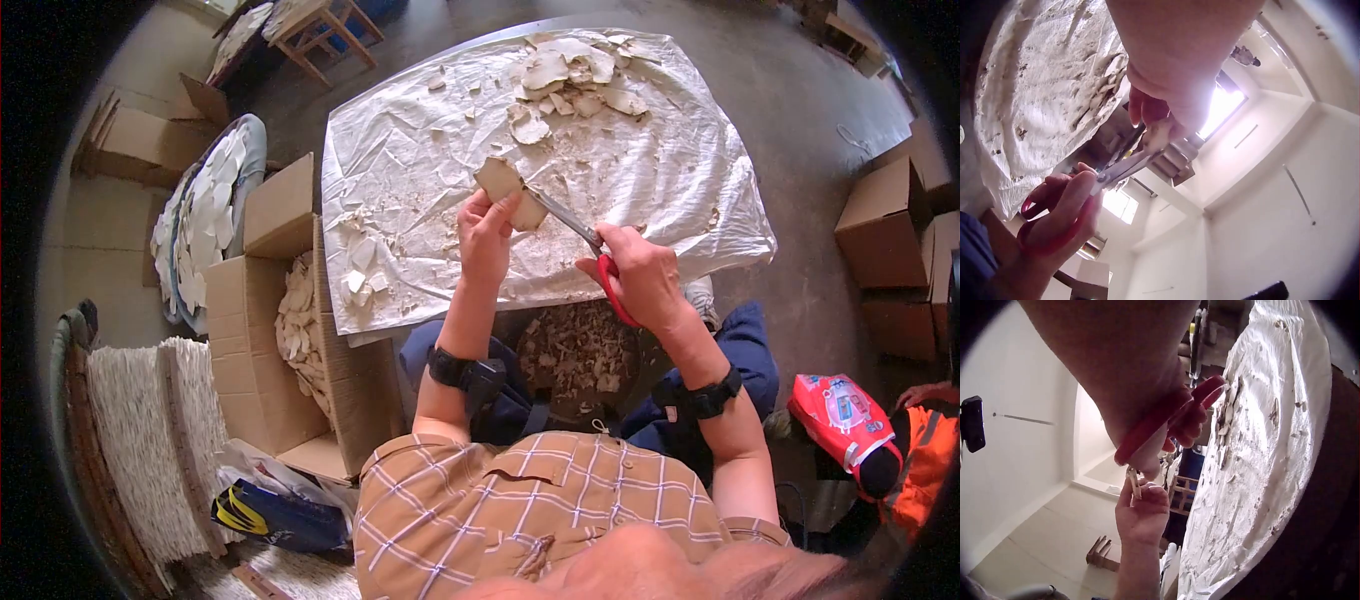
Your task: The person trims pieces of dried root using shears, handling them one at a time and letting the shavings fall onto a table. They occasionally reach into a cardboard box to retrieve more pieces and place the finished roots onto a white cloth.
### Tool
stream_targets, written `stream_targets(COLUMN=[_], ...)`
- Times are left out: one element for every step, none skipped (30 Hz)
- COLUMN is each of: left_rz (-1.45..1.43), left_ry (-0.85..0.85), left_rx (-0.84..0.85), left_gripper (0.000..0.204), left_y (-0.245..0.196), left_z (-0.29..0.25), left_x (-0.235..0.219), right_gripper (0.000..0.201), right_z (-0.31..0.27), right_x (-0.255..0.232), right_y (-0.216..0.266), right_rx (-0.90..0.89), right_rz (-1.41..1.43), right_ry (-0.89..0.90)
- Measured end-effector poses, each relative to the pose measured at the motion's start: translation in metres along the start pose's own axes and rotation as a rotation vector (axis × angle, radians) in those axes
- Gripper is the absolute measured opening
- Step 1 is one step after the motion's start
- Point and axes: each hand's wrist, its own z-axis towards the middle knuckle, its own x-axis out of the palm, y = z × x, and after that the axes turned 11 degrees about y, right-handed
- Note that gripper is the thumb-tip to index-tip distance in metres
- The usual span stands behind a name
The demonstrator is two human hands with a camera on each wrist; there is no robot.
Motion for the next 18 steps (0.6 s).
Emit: stream_targets(left_rz=[0.002,0.005,0.005,0.03,0.053,0.053,0.045,0.038,0.037,-0.008,-0.054,-0.054,-0.061,-0.069,-0.07,-0.04,-0.01,-0.01], left_ry=[0.0,0.001,0.001,0.016,0.027,0.028,0.026,0.023,0.023,0.065,0.107,0.107,0.076,0.044,0.044,0.028,0.008,0.005], left_rx=[0.001,0.001,0.0,-0.002,-0.003,-0.003,-0.006,-0.008,-0.008,-0.021,-0.034,-0.035,-0.04,-0.046,-0.046,-0.024,-0.001,0.0], left_gripper=[0.009,0.009,0.009,0.01,0.011,0.011,0.011,0.011,0.011,0.013,0.016,0.016,0.015,0.015,0.015,0.015,0.015,0.015], left_y=[0.001,0.002,0.004,0.005,0.009,0.008,0.007,0.007,0.007,0.008,0.009,0.008,0.008,0.008,0.008,0.008,0.008,0.006], left_z=[0.001,0.001,0.002,0.002,0.001,0.001,0.001,0.001,0.001,0.002,0.002,0.001,0.001,0.001,0.002,0.004,0.004,0.003], left_x=[0.0,0.0,-0.003,-0.005,-0.008,-0.006,-0.004,-0.003,-0.006,-0.011,-0.014,-0.011,-0.009,-0.007,-0.007,-0.007,-0.009,-0.01], right_gripper=[0.033,0.032,0.031,0.031,0.03,0.029,0.029,0.028,0.027,0.027,0.027,0.027,0.027,0.028,0.03,0.03,0.03,0.031], right_z=[0.0,-0.001,-0.001,-0.002,-0.003,-0.004,-0.003,-0.003,-0.003,-0.003,-0.004,-0.004,-0.004,-0.004,-0.004,-0.003,0.0,0.002], right_x=[0.0,0.001,0.001,0.001,0.001,0.001,0.001,0.002,0.004,0.007,0.012,0.015,0.018,0.021,0.022,0.02,0.019,0.018], right_y=[-0.001,-0.001,-0.002,-0.001,-0.002,-0.002,-0.003,-0.003,-0.003,-0.004,-0.005,-0.005,-0.004,-0.002,-0.001,-0.002,-0.004,-0.006], right_rx=[0.0,0.004,0.007,0.009,0.033,0.06,0.06,0.051,0.042,0.043,0.054,0.067,0.067,0.115,0.162,0.161,0.205,0.249], right_rz=[0.0,0.006,0.012,0.012,0.057,0.1,0.099,0.11,0.12,0.12,0.148,0.175,0.175,0.228,0.28,0.28,0.251,0.223], right_ry=[0.0,-0.001,-0.004,-0.004,0.039,0.079,0.079,0.07,0.062,0.062,0.084,0.107,0.107,0.101,0.097,0.098,0.074,0.048])
